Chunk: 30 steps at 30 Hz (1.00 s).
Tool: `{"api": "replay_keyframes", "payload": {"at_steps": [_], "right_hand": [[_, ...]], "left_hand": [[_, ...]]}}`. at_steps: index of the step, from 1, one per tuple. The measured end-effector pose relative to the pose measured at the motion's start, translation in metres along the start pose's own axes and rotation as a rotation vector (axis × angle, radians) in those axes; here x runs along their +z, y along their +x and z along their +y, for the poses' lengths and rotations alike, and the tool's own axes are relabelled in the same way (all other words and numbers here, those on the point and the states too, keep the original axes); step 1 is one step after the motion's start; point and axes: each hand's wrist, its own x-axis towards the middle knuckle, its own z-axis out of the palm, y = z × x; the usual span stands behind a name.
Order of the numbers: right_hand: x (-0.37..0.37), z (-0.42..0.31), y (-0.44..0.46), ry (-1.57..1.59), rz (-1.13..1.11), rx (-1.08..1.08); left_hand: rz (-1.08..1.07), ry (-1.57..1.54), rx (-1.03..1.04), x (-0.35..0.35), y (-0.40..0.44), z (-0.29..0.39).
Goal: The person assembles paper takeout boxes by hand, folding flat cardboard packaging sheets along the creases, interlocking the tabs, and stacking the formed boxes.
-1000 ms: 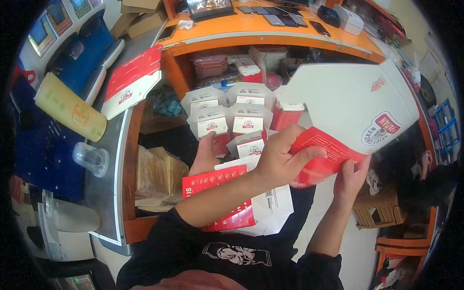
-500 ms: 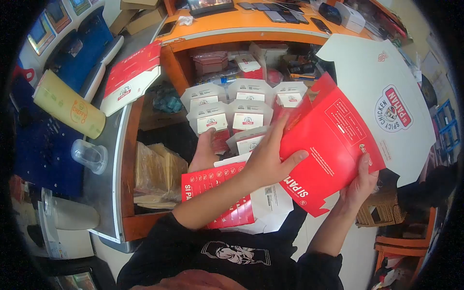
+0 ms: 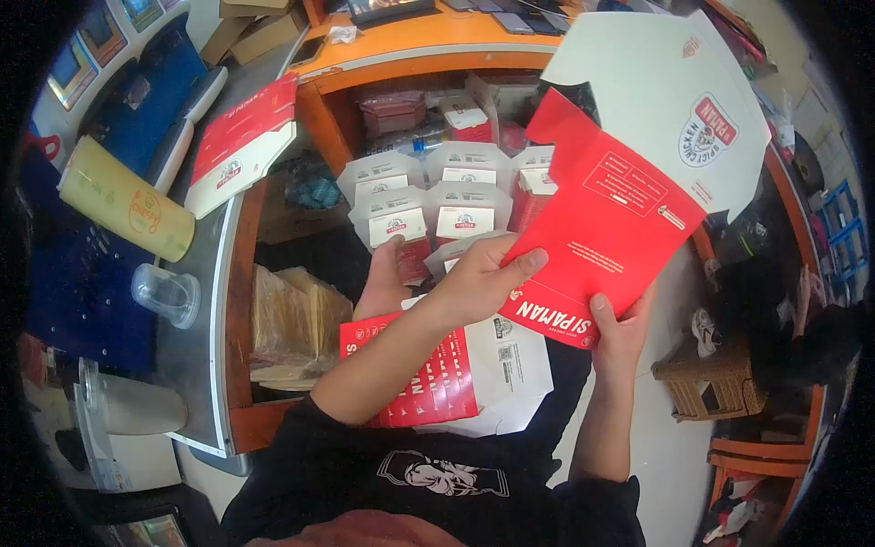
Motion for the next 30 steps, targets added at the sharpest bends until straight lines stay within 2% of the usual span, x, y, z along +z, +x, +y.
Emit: {"api": "replay_keyframes", "payload": {"at_steps": [2, 5, 8, 10, 11, 14, 17, 18, 21, 22, 25, 27, 29, 30], "right_hand": [[-0.003, 0.002, 0.0, 0.265, -0.03, 0.076], [-0.011, 0.001, 0.002, 0.484, -0.064, 0.171], [-0.015, 0.002, 0.004, 0.555, -0.143, 0.176], [-0.023, 0.011, 0.012, 0.588, -0.198, 0.208], [-0.023, 0.015, 0.013, 0.383, -0.169, 0.153], [0.004, 0.017, 0.014, -0.242, -0.042, -0.04], [0.021, -0.005, 0.005, -0.15, 0.029, -0.148], [0.018, -0.004, 0.003, -0.124, 0.037, -0.229], [0.004, -0.018, 0.002, -0.084, -0.013, -0.409], [0.005, -0.025, 0.003, -0.193, 0.038, -0.463], [-0.001, -0.058, 0.003, -0.61, -0.087, -0.496], [0.009, -0.078, 0.002, -0.67, -0.105, -0.406], [0.014, -0.091, -0.001, -0.716, -0.134, -0.268], [0.014, -0.095, 0.0, -0.717, -0.162, -0.27]], "left_hand": [[0.002, -0.091, 0.015, -0.001, -0.002, -0.005], [-0.041, -0.015, -0.02, -0.003, -0.008, 0.007], [-0.122, -0.523, -0.037, -0.001, -0.013, 0.031], [-0.128, -0.371, -0.055, -0.004, -0.018, 0.024], [-0.128, -0.295, -0.06, -0.005, -0.02, 0.019], [-0.329, -0.403, -0.057, 0.001, -0.021, 0.0], [-0.261, -0.24, -0.14, 0.015, -0.022, 0.007], [-0.226, -0.173, -0.1, 0.019, -0.018, -0.005], [-0.262, -0.038, -0.091, 0.023, -0.01, -0.015], [-0.296, 0.02, -0.113, 0.023, -0.01, -0.011], [-0.391, 0.109, -0.175, 0.024, -0.011, -0.001], [-0.45, 0.06, -0.211, 0.024, -0.012, -0.008], [-0.44, 0.101, -0.169, 0.024, -0.014, -0.009], [-0.435, 0.12, -0.149, 0.023, -0.015, -0.01]]}}
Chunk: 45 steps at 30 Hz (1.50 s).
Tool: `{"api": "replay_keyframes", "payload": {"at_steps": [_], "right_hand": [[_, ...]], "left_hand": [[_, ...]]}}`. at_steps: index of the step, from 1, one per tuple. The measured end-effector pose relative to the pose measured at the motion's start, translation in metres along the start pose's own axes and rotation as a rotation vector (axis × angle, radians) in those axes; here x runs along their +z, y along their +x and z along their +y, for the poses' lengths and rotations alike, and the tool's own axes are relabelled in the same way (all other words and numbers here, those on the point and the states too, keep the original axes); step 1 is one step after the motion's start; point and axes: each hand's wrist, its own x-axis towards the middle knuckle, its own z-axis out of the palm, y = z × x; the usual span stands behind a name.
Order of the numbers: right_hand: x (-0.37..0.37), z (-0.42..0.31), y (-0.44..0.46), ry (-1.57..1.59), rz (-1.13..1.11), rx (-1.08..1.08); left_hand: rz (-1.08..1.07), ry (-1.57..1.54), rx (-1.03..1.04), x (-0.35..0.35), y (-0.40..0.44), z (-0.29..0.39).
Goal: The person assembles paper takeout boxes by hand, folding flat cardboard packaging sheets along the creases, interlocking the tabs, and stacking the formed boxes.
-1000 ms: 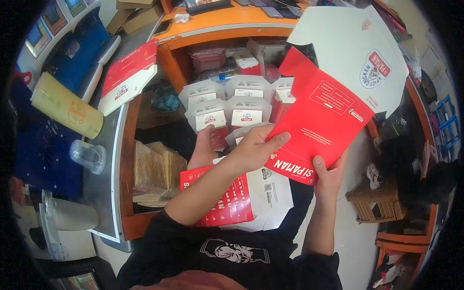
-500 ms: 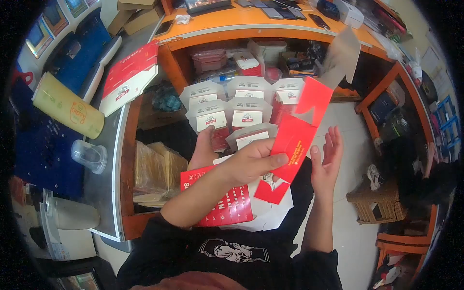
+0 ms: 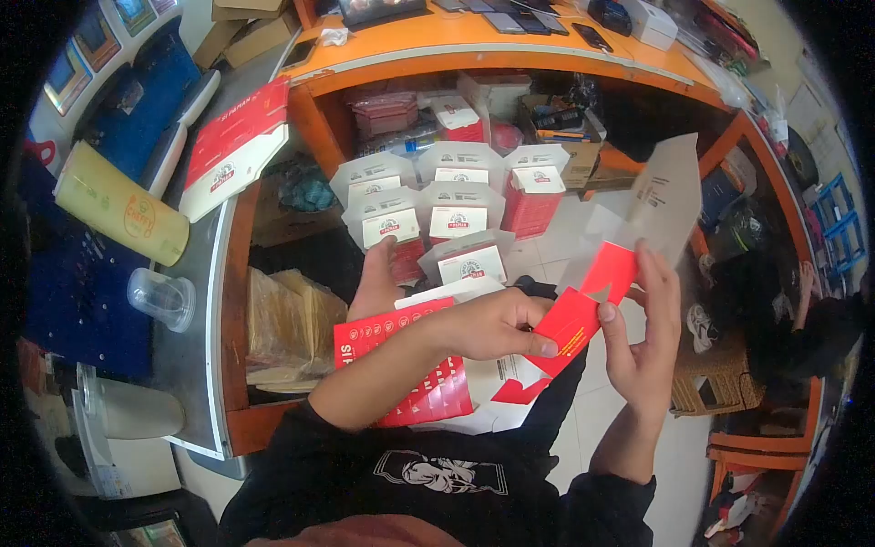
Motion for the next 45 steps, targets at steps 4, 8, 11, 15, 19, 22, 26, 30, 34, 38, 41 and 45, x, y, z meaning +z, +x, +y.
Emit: {"api": "replay_keyframes", "payload": {"at_steps": [4, 8, 11, 15, 19, 22, 26, 30, 34, 38, 41, 45], "right_hand": [[-0.013, 0.016, -0.003, 0.101, 0.01, -0.041], [-0.016, 0.026, -0.013, 0.148, 0.081, -0.166], [-0.015, 0.022, -0.01, 0.093, 0.103, -0.312], [-0.008, 0.014, -0.012, 0.179, 0.153, -0.267], [-0.001, 0.012, -0.015, 0.116, 0.193, -0.29], [-0.006, 0.012, -0.016, -0.029, 0.127, -0.381], [-0.011, -0.013, -0.007, -0.332, 0.026, -0.447], [-0.005, -0.03, 0.009, -0.299, -0.084, -0.477], [-0.02, -0.03, 0.022, -0.263, -0.37, -0.423], [-0.027, -0.031, 0.033, -0.151, -0.564, -0.374], [-0.023, -0.033, 0.031, -0.094, -0.591, -0.315], [-0.024, -0.024, 0.028, -0.076, -0.619, -0.294]], "left_hand": [[-0.01, -0.248, -0.033, -0.001, 0.0, -0.004], [0.028, -0.556, 0.009, -0.004, 0.003, -0.01], [-0.062, -0.746, 0.048, -0.002, 0.0, -0.012], [-0.185, -0.847, 0.018, -0.004, -0.009, -0.011], [-0.042, -0.802, -0.037, -0.002, -0.009, -0.006], [-0.109, -0.773, -0.036, -0.003, -0.013, -0.009], [-0.13, -0.665, -0.057, 0.0, -0.018, -0.011], [-0.028, -0.348, -0.022, 0.003, -0.022, 0.006], [0.032, 0.021, -0.038, 0.008, -0.025, 0.023], [-0.01, 0.1, 0.051, 0.013, -0.028, 0.024], [-0.024, 0.085, 0.017, 0.015, -0.029, 0.028], [0.056, 0.037, 0.02, 0.018, -0.029, 0.032]]}}
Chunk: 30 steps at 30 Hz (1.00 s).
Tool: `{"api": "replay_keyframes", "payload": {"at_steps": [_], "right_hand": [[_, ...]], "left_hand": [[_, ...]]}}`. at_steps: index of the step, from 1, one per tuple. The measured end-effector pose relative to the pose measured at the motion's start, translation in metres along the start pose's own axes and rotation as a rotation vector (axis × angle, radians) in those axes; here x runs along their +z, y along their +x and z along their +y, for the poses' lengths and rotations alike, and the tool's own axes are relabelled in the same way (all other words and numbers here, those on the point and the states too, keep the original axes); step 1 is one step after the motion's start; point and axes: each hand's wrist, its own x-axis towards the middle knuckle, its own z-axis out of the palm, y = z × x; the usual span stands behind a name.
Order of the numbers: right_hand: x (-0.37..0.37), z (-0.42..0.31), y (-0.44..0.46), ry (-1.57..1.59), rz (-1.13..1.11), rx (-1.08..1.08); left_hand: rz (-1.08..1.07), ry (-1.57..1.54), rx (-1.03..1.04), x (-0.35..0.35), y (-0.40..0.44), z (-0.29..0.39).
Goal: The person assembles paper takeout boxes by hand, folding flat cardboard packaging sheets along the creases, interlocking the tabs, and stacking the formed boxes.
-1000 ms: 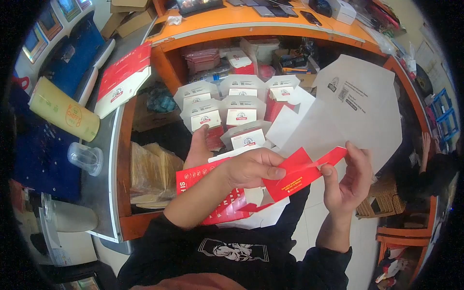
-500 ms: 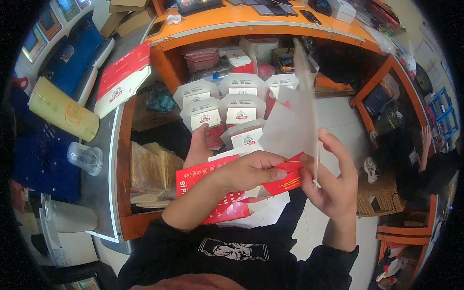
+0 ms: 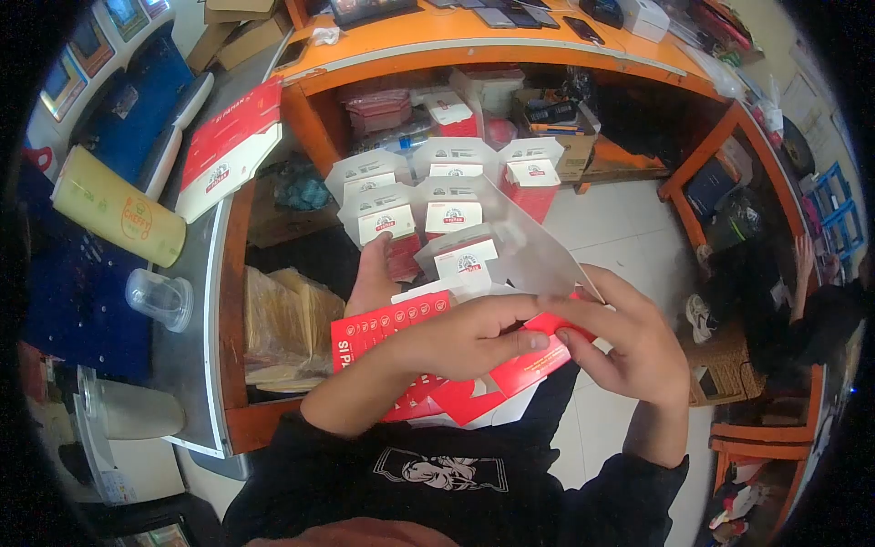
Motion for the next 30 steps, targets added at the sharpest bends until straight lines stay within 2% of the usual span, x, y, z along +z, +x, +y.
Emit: {"api": "replay_keyframes", "payload": {"at_steps": [3, 6, 8, 10, 11, 13, 19, 20, 22, 24, 26, 27, 30], "right_hand": [[0.0, 0.014, -0.007, 0.229, 0.125, -0.094], [0.005, 0.015, 0.0, 0.161, 0.24, -0.095], [0.008, 0.017, 0.005, 0.04, 0.254, -0.126], [0.026, 0.038, -0.004, 0.13, 0.214, -0.206], [0.034, 0.039, -0.013, 0.257, 0.229, -0.072], [0.047, 0.044, -0.021, 0.241, 0.333, 0.014], [0.047, 0.041, -0.026, 0.143, 0.434, 0.128], [0.044, 0.032, -0.019, 0.137, 0.432, 0.15], [0.041, 0.009, 0.001, 0.066, 0.638, 0.1], [0.043, 0.006, 0.001, 0.058, 0.703, 0.006], [0.05, 0.011, -0.016, 0.117, 0.627, -0.129], [0.05, -0.001, -0.01, -0.028, 0.549, -0.193], [0.058, -0.01, -0.008, -0.261, 0.384, -0.259]], "left_hand": [[-0.077, 0.001, 0.076, -0.01, -0.004, 0.02], [-0.136, -0.318, 0.041, -0.021, -0.001, 0.008], [-0.166, -0.373, 0.106, -0.02, -0.001, 0.011], [-0.223, -0.519, 0.191, -0.012, 0.007, -0.003], [-0.211, -0.474, 0.198, -0.011, 0.009, -0.002], [-0.184, -0.384, 0.212, -0.008, 0.011, 0.003], [-0.055, -0.241, 0.248, -0.007, 0.013, 0.007], [-0.023, -0.299, 0.231, -0.009, 0.013, 0.01], [0.04, -0.415, 0.197, -0.016, 0.015, 0.016], [0.189, -0.519, 0.174, -0.022, 0.02, 0.019], [0.299, -0.605, 0.216, -0.026, 0.023, 0.02], [0.389, -0.561, 0.253, -0.026, 0.028, 0.017], [0.455, -0.6, 0.286, -0.024, 0.036, 0.011]]}}
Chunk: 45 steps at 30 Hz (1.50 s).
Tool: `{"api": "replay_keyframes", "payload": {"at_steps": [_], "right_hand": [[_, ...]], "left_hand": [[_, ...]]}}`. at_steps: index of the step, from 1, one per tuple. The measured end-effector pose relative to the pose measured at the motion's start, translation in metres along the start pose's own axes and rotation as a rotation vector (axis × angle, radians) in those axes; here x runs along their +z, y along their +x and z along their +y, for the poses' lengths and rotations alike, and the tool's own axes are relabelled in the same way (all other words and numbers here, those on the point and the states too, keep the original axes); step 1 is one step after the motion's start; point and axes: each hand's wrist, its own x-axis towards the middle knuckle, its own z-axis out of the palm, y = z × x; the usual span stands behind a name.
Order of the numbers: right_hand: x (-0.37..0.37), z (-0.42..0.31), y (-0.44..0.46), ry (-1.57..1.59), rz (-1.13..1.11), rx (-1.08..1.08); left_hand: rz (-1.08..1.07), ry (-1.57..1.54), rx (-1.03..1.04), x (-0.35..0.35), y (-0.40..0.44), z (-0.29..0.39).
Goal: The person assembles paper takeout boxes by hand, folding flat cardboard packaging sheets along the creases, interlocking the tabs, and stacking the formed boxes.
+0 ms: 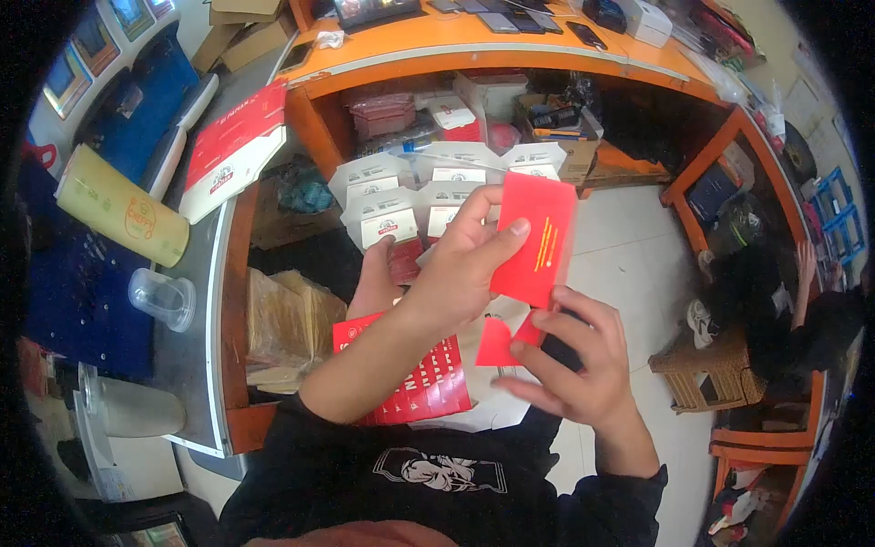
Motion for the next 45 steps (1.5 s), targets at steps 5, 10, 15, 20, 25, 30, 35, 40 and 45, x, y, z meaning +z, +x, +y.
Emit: {"api": "replay_keyframes", "payload": {"at_steps": [5, 10, 15, 20, 25, 30, 35, 40, 45], "right_hand": [[0.0, 0.006, 0.005, -0.218, 0.057, -0.048], [0.003, 0.006, 0.011, -0.362, 0.122, 0.022], [0.02, 0.005, 0.009, -0.331, 0.177, 0.022], [0.021, 0.008, 0.013, -0.266, 0.141, -0.088], [0.024, 0.011, 0.007, -0.336, 0.199, -0.068], [0.031, 0.021, 0.005, -0.359, 0.202, 0.102], [0.013, 0.026, 0.004, -0.165, 0.007, 0.161], [-0.005, 0.046, -0.002, 0.178, -0.014, 0.292], [-0.005, 0.045, -0.016, 0.207, -0.226, 0.342]], "left_hand": [[0.059, -0.125, 0.015, -0.004, 0.004, -0.007], [0.042, -0.13, -0.018, 0.005, -0.003, -0.016], [0.074, -0.023, 0.056, 0.005, -0.007, -0.035], [0.066, -0.218, -0.021, -0.007, -0.007, -0.027], [0.025, -0.281, -0.053, 0.0, -0.01, -0.021], [0.021, -0.254, -0.136, 0.011, -0.025, -0.034], [0.095, 0.078, -0.026, -0.004, -0.026, -0.032], [-0.129, 0.128, -0.195, 0.001, -0.034, 0.003], [-0.291, 0.069, -0.261, 0.005, -0.039, -0.003]]}}
